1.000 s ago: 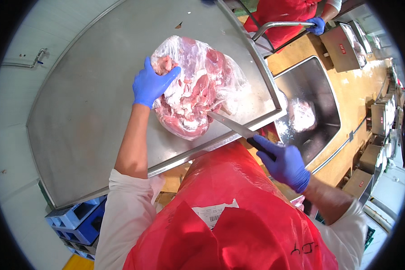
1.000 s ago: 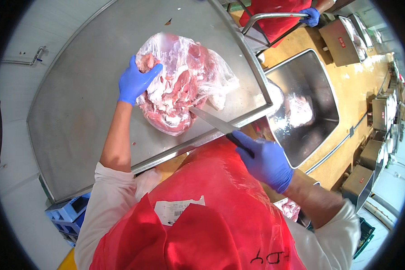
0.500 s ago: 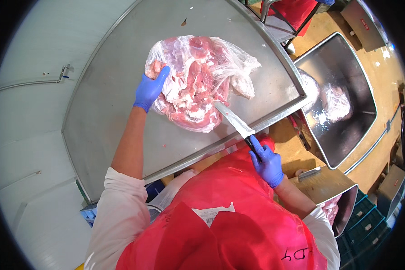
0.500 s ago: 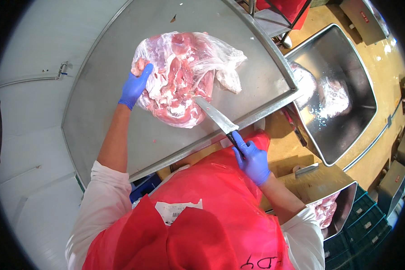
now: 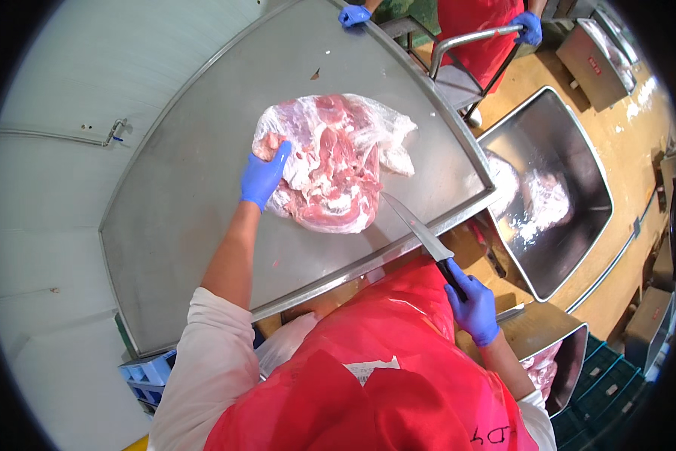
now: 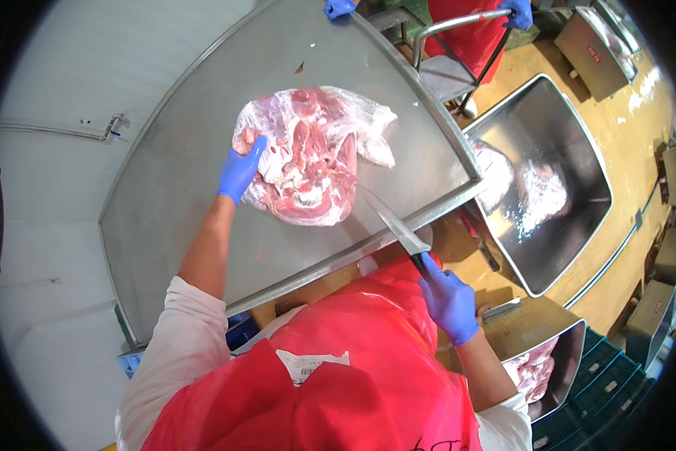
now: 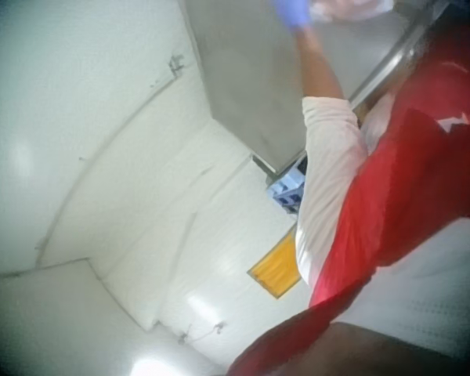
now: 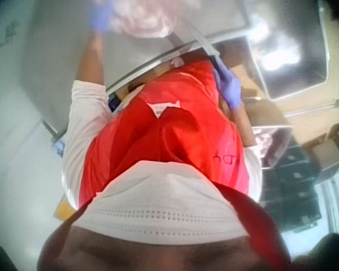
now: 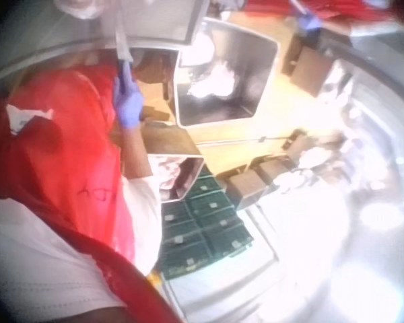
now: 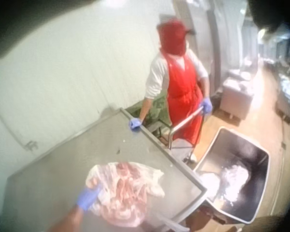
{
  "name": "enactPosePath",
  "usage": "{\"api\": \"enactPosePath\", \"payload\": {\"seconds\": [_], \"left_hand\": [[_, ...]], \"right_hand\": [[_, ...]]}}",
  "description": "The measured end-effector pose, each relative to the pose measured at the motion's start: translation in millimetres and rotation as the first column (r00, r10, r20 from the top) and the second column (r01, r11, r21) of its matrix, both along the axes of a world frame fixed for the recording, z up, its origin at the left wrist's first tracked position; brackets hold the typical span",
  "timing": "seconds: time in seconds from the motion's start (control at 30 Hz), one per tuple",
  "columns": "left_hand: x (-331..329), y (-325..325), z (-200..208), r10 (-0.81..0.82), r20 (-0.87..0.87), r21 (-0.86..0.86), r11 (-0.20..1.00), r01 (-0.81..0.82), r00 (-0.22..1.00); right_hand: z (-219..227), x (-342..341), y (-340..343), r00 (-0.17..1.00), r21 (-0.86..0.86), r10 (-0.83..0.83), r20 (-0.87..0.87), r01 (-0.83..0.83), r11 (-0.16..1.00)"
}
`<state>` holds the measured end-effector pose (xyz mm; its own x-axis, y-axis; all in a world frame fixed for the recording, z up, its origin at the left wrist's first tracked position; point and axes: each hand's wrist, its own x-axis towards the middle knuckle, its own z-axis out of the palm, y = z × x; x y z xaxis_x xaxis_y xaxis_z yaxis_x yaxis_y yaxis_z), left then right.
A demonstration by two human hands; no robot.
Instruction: The person trims fat and connective tissue from a large piece of raw meat using a knife on a stainless steel table. They repeatedly cut and remove sections, placing the trimmed pieces into a metal bin nearby.
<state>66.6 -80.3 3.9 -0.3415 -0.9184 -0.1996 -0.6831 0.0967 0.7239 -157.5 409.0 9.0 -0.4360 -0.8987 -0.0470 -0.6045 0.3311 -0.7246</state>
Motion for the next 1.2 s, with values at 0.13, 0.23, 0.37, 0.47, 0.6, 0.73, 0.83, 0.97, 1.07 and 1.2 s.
{"api": "enactPosePath", "payload": {"seconds": [0.13,0.23,0.37,0.47,0.6,0.73,0.83,0.97,1.07,1.2], "left_hand": [[-10,11,5,0.176,0.203,-0.087,0.983,-0.161,0.963],[-1,5,-6,0.160,0.141,-0.064,0.986,-0.152,0.977],[2,-1,-8,0.110,0.089,-0.063,0.992,-0.105,0.990],[1,-9,-11,0.073,0.015,-0.060,0.996,-0.072,0.997],[-1,-17,-14,0.046,-0.014,-0.023,0.999,-0.046,0.999],[-10,-12,-5,0.033,-0.032,0.042,0.999,-0.031,0.999],[-1,-20,-15,0.037,-0.055,0.045,0.998,-0.034,0.998],[-20,-11,9,0.004,-0.135,0.089,0.996,0.008,0.991],[-17,-19,9,-0.066,-0.218,0.104,0.991,0.090,0.974],[-15,-30,16,-0.078,0.044,-0.029,0.996,0.079,0.996]], "right_hand": [[43,-21,-18,0.996,-0.042,-0.074,0.054,0.077,0.996],[61,-35,-49,0.990,-0.019,-0.008,-0.139,0.005,1.000],[82,-53,-87,0.958,0.026,0.073,-0.277,-0.069,0.997],[87,-71,-104,0.935,-0.029,0.110,-0.336,-0.126,0.992],[96,-91,-113,0.933,0.009,0.194,-0.302,-0.201,0.980],[97,-98,-110,0.953,0.006,0.221,-0.206,-0.225,0.974],[95,-94,-103,0.954,0.060,0.243,-0.174,-0.236,0.970],[73,-92,-88,0.973,0.069,0.214,-0.085,-0.209,0.976],[59,-90,-78,0.979,0.064,0.197,-0.046,-0.194,0.979],[49,-100,-51,0.989,-0.025,0.075,0.128,-0.072,0.997]]}}
